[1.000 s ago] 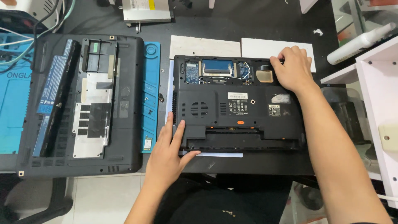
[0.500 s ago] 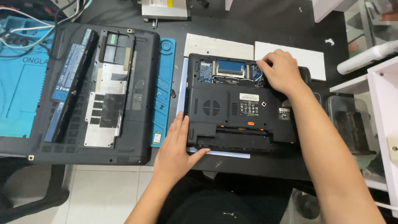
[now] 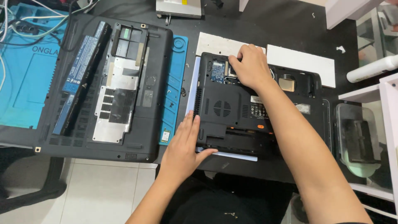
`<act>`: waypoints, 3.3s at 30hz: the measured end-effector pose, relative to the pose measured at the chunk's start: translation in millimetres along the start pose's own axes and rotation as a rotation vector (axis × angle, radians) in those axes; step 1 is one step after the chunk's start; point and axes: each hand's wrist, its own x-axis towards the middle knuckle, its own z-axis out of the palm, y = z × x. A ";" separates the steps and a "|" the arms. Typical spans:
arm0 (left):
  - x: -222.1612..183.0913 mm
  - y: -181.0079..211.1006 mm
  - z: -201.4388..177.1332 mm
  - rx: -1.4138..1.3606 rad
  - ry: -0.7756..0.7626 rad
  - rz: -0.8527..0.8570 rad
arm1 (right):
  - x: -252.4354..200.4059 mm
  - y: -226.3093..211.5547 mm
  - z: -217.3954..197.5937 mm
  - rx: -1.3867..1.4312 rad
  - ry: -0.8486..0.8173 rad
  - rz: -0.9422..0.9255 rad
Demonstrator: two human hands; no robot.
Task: Disassembling a laptop to access internal components.
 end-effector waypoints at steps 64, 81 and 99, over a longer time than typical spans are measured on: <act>48.3 -14.9 13.1 -1.203 0.155 -0.790 | -233.8 124.7 -72.5 0.318 0.237 0.602; 38.5 -9.0 16.2 -1.422 0.058 -0.633 | -254.8 122.5 -78.0 0.942 0.328 0.493; 40.6 -26.4 22.4 -1.409 0.011 -0.568 | -264.6 115.3 -92.1 1.229 0.342 0.370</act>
